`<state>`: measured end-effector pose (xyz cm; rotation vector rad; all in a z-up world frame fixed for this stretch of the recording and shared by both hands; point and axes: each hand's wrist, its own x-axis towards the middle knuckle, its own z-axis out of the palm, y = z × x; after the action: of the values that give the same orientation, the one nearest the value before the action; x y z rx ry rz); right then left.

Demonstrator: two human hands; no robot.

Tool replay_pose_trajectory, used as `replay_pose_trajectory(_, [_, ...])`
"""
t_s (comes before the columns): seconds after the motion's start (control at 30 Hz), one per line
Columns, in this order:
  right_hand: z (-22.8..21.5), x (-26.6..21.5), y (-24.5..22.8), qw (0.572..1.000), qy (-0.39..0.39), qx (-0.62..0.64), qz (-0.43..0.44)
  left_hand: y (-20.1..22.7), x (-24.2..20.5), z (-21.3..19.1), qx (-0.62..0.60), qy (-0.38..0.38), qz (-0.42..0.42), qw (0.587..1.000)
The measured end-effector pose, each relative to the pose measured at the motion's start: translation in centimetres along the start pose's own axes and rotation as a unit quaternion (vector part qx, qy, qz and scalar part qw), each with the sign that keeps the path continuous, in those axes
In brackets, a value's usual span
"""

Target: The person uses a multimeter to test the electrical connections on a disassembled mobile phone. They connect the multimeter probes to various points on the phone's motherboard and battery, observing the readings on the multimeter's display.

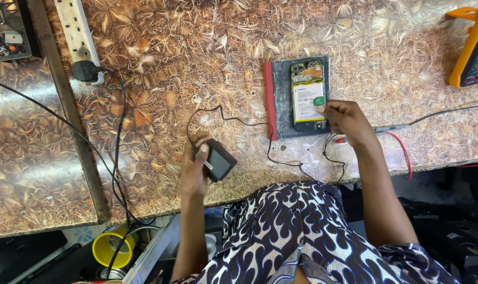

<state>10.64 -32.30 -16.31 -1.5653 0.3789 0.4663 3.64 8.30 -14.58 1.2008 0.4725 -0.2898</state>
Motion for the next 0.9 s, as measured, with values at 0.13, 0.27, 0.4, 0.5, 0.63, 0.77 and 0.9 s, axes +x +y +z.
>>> replay_pose_trajectory(0.13, [0.1,0.3,-0.8,0.999,-0.008,-0.035,-0.006,9.5,-0.6,1.9,0.189,-0.022,0.005,0.982])
replay_pose_trajectory(0.27, [0.8,0.4,-2.1,0.99,0.047,-0.135,-0.02,13.2,0.8,0.0,0.404,-0.009,0.14,0.904])
replay_pose_trajectory(0.4, [0.9,0.2,-1.4,0.976,0.076,-0.202,-0.011,17.4,2.1,-1.6,0.525,0.037,0.342,0.779])
replay_pose_trajectory(0.5, [3.0,-0.8,-4.1,0.967,0.095,-0.23,0.055,19.5,5.1,-2.4,0.583,0.14,0.384,0.702])
replay_pose_trajectory(0.63, [4.4,-1.9,-4.6,0.962,0.121,-0.242,0.04,17.6,9.2,-2.1,0.468,0.173,0.432,0.751])
replay_pose_trajectory(0.77, [4.7,-2.2,-2.5,0.942,0.16,-0.288,-0.064,12.6,13.7,-2.8,0.35,0.182,0.466,0.792])
replay_pose_trajectory(0.9, [5.1,-2.5,-2.7,0.936,0.169,-0.299,-0.075,8.9,15.4,-3.2,0.244,0.14,0.497,0.821])
